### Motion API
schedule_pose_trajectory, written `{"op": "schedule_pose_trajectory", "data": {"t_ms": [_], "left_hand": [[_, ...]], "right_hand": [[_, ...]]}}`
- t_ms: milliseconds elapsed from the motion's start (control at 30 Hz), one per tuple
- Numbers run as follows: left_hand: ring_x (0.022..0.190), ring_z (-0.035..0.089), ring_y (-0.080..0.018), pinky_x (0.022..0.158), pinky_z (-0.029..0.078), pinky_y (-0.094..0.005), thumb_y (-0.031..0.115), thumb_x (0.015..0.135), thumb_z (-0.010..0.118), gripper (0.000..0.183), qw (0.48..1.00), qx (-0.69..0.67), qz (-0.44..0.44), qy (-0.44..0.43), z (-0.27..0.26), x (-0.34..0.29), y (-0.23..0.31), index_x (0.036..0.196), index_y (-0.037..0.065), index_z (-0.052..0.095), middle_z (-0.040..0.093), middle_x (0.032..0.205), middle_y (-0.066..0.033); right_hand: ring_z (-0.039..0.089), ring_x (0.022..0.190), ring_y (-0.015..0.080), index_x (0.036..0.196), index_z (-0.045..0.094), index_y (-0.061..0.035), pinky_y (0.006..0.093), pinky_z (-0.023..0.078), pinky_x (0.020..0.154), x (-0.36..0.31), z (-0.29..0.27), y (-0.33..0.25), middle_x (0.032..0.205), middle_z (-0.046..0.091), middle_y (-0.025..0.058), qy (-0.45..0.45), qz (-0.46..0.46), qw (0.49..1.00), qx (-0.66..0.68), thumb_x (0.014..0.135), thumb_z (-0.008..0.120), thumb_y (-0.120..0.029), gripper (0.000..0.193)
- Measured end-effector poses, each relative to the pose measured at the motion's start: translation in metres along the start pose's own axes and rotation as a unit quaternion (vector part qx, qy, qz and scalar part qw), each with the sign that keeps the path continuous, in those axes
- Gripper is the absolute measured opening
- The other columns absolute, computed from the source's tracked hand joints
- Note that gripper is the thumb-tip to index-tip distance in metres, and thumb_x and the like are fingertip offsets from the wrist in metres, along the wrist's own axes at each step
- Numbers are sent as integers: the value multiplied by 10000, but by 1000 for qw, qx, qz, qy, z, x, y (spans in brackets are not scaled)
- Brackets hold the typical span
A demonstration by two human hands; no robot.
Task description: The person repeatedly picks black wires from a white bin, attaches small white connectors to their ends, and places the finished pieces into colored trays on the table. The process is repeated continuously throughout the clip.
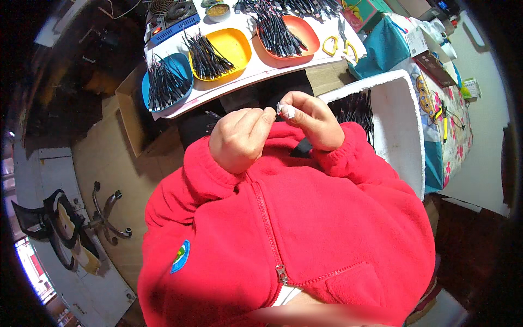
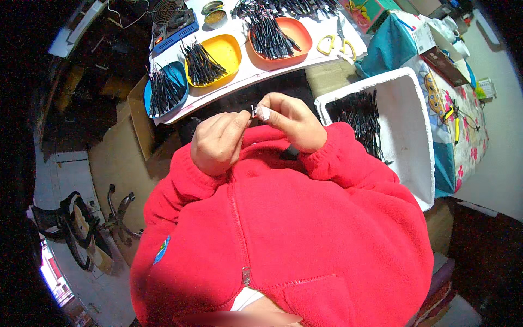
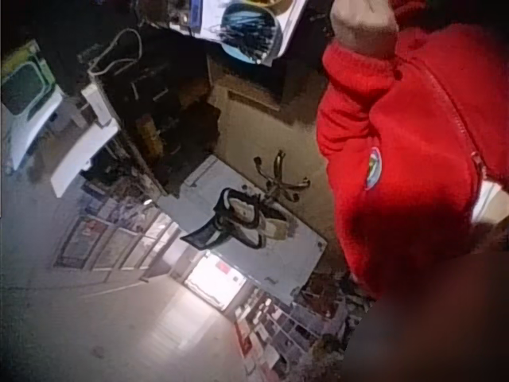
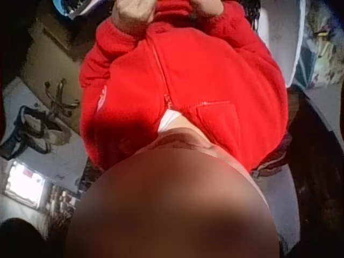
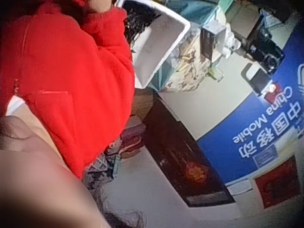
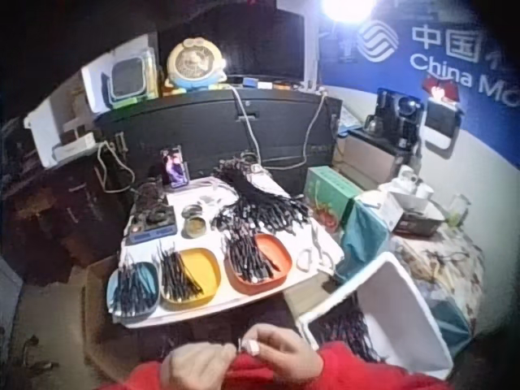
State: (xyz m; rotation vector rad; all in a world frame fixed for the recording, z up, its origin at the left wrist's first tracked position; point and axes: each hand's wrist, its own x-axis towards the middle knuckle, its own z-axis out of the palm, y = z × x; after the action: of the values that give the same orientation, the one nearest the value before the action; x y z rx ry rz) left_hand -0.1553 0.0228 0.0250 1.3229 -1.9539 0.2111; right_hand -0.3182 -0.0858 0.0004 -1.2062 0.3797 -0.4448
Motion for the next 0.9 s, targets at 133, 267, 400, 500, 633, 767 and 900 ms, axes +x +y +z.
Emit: {"op": "schedule_pose_trajectory", "data": {"t_ms": [133, 267, 400, 500, 633, 767, 900], "left_hand": [[639, 616, -285, 570, 501, -347, -27, 771, 643, 175, 998, -35, -46, -2, 4, -5, 0, 945, -41, 621, 600, 733, -151], [582, 621, -222, 541, 486, -298, -20, 809, 638, 102, 959, -186, -215, 4, 2, -10, 3, 909, -32, 656, 639, 718, -133], [547, 587, -102, 523, 459, -237, 16, 849, 636, 82, 894, -307, -326, 8, 4, -11, 1, 890, -41, 680, 644, 674, -99], [557, 569, -80, 523, 450, -224, 23, 859, 628, 96, 839, -388, -382, -7, 8, -10, 0, 905, -48, 673, 630, 660, -72], [586, 621, -216, 535, 477, -274, -6, 824, 632, 83, 953, -208, -220, 21, 9, -9, 1, 897, -39, 657, 634, 719, -137], [648, 622, -312, 563, 497, -358, -17, 787, 649, 147, 994, -82, -74, -16, 7, -8, -3, 931, -34, 627, 615, 756, -171], [620, 622, -192, 559, 478, -259, -16, 815, 643, 107, 941, -259, -218, -26, 2, -12, -1, 919, -39, 654, 635, 732, -127]], "right_hand": [[419, 673, 29, 958, 590, -54, 188, 347, 602, 0, 1, 7, 808, 534, -28, -7, 158, 965, 211, 933, 590, -220, 168], [567, 770, 121, 996, 586, -15, 271, 471, 655, -4, 4, 1, 880, 585, 40, 82, -125, 969, -197, 859, 656, -64, 162], [583, 732, 232, 915, 606, -33, 308, 479, 629, 0, 1, -12, 841, 586, 92, 82, -358, 795, -482, 725, 720, -20, 222], [578, 711, 252, 873, 606, -32, 328, 482, 622, 5, 2, -13, 809, 584, 89, 85, -404, 748, -520, 688, 730, -15, 223], [569, 687, 206, 884, 591, -18, 290, 462, 609, 1, 1, -9, 786, 579, 78, 62, -256, 861, -434, 794, 683, -54, 134], [526, 770, 78, 914, 598, -19, 223, 433, 704, -1, -3, -2, 788, 564, -12, -2, 111, 990, 90, 928, 591, -158, 140], [541, 816, 70, 991, 579, -2, 215, 448, 751, -5, -5, -9, 887, 585, 5, -63, 59, 993, 75, 926, 592, -133, 147]]}}
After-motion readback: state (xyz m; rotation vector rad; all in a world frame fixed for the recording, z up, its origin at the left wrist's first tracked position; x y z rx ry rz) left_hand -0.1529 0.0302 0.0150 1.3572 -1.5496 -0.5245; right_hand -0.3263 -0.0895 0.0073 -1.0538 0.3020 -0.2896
